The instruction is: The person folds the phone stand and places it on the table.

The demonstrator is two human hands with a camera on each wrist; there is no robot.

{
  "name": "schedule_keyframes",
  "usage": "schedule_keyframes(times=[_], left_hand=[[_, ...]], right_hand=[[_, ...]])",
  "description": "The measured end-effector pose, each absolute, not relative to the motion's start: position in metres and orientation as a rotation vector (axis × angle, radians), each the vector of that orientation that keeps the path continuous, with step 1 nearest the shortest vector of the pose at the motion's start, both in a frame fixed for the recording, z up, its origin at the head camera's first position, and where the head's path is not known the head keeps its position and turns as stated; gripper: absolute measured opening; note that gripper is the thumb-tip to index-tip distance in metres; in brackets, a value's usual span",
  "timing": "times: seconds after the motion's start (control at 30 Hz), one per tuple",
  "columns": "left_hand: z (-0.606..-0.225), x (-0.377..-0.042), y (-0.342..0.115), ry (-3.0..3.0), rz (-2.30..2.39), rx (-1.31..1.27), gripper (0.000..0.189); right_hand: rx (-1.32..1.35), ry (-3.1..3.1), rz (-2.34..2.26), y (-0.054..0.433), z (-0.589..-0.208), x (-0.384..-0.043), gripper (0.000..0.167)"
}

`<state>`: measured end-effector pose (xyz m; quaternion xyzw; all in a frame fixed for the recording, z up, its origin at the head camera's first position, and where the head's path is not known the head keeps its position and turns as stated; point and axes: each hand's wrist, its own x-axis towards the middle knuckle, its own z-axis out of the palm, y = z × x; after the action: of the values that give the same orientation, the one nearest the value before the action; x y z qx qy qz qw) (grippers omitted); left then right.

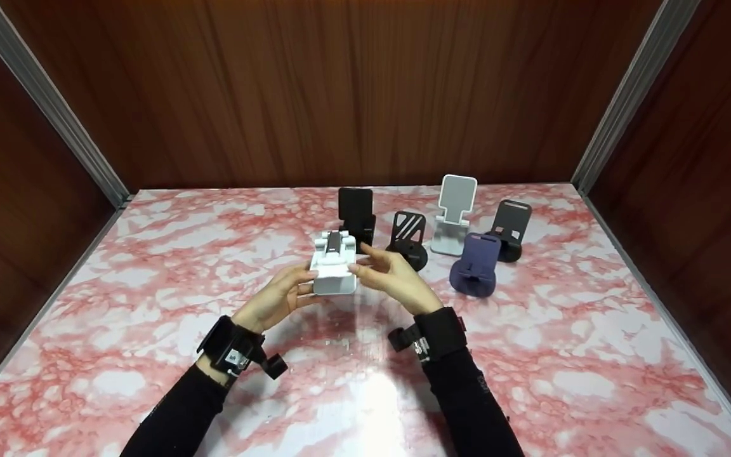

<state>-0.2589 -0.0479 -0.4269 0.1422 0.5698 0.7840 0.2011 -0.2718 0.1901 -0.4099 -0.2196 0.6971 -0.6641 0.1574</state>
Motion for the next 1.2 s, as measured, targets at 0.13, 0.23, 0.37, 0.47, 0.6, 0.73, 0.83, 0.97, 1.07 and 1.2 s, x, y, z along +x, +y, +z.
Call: schedule_keyframes(times=[0.13, 0.23, 0.37, 0.47, 0.6, 0.73, 0.83, 0.97, 1.07, 1.2], left_hand=[[-0.4268, -0.2594, -0.0475, 1.596, 2.188, 0.388, 0.055], [-0.4267, -0.2592, -0.0478, 1.593, 2.192, 0.393, 0.055], [-0.4270, -0.2593, -0.0483, 1.582, 2.199, 0.394, 0.057], [-0.4271, -0.2596, -0.0481, 1.573, 2.203, 0.387, 0.060], [-0.4277, -0.2606, -0.0472, 1.565, 2.207, 0.375, 0.064], [-0.4282, -0.2606, -0.0467, 1.579, 2.207, 0.373, 0.065], [-0.4280, -0.2600, -0.0469, 1.594, 2.204, 0.387, 0.064], [-0.4282, -0.2602, -0.0470, 1.608, 2.197, 0.401, 0.063], [-0.4284, -0.2606, -0.0468, 1.618, 2.198, 0.396, 0.062], [-0.4286, -0.2610, -0.0472, 1.625, 2.200, 0.391, 0.062]], right_hand=[[-0.568, 1.882, -1.944, 0.1897, -0.4098, -0.2709, 0.064], [-0.557, 1.843, -1.971, 0.1899, -0.4104, -0.2709, 0.063], [-0.538, 1.822, -1.994, 0.1893, -0.4116, -0.2718, 0.064], [-0.524, 1.823, -1.996, 0.1886, -0.4129, -0.2727, 0.065], [-0.532, 1.838, -1.987, 0.1883, -0.4144, -0.2736, 0.066], [-0.555, 1.869, -1.972, 0.1884, -0.4152, -0.2737, 0.066], [-0.570, 1.887, -1.966, 0.1881, -0.4155, -0.2736, 0.067], [-0.594, 1.921, -1.955, 0.1874, -0.4166, -0.2732, 0.067], [-0.613, 1.951, -1.949, 0.1868, -0.4176, -0.2730, 0.067], [-0.628, 1.968, -1.949, 0.1855, -0.4179, -0.2724, 0.068]])
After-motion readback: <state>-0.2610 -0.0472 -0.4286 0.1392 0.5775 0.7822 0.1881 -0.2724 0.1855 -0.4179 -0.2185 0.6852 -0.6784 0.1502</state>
